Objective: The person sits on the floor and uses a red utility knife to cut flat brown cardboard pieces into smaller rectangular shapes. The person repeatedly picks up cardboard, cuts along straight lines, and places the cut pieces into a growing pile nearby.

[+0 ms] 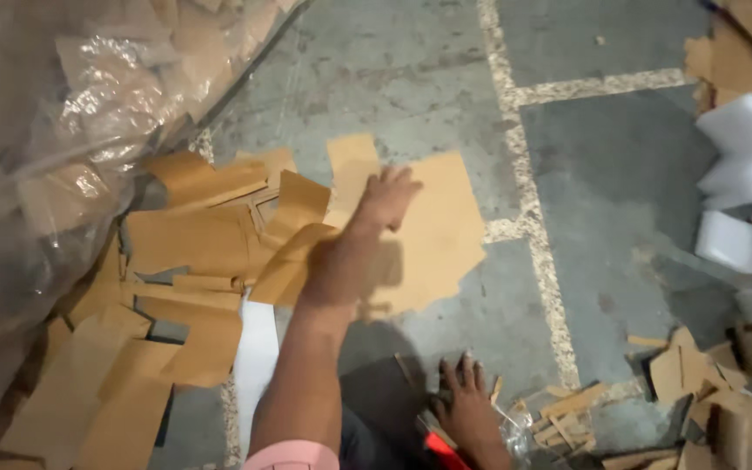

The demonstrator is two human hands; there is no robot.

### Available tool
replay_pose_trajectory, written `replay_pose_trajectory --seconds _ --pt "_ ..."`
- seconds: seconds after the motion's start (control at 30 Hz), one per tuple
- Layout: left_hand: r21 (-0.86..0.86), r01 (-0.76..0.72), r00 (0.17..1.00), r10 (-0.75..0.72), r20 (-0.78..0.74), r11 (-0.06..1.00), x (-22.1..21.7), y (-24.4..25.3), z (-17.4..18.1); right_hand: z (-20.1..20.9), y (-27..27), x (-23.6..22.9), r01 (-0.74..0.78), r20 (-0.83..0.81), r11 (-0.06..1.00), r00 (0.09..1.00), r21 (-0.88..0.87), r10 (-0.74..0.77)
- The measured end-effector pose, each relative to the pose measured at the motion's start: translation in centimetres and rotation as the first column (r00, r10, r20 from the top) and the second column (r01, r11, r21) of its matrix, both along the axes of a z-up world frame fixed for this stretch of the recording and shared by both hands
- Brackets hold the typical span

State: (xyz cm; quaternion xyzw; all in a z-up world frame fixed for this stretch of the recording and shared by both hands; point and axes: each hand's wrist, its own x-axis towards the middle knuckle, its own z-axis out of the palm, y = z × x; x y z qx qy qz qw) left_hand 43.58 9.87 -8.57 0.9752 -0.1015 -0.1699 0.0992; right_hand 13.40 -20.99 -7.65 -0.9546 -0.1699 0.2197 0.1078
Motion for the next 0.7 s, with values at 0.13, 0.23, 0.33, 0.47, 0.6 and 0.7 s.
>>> replay_pose_trajectory --seconds 0.13,0.23,0.33,0.47,0.6,0.7 --pt "-0.037 0.059 0.994 -0.055 0.097 0.998 -5.8 -6.0 -1.7 2.8 -0.2 0.8 0.257 -0.108 0.93 0.966 0.261 -0.237" --pt "-0.016 0.175 0.965 -0.168 0.2 0.984 -11.8 -9.4 -3.0 5.0 0.0 0.6 0.401 -0.14 0.869 0.916 0.289 -0.376" --pt "-0.012 0.22 0.934 -0.207 0.293 0.975 -18.0 -12.6 -2.8 5.9 -0.7 -0.3 0.337 -0.033 0.902 0.939 0.268 -0.342" --pt "-0.023 0.239 0.914 -0.217 0.342 0.971 -24.1 -14.5 -1.2 4.0 -2.3 -0.8 0.261 0.019 0.899 0.958 0.35 -0.285" --pt "-0.326 0.039 0.871 0.128 0.474 0.944 -32.5 -12.8 -1.4 1.8 -4.0 -1.9 0.153 0.189 0.898 0.95 0.412 -0.249" --pt "-0.17 -0.305 0.897 0.342 0.28 0.937 -37.0 -11.2 -2.7 2.3 -3.6 -2.1 0.223 0.127 0.881 0.946 0.416 -0.3"
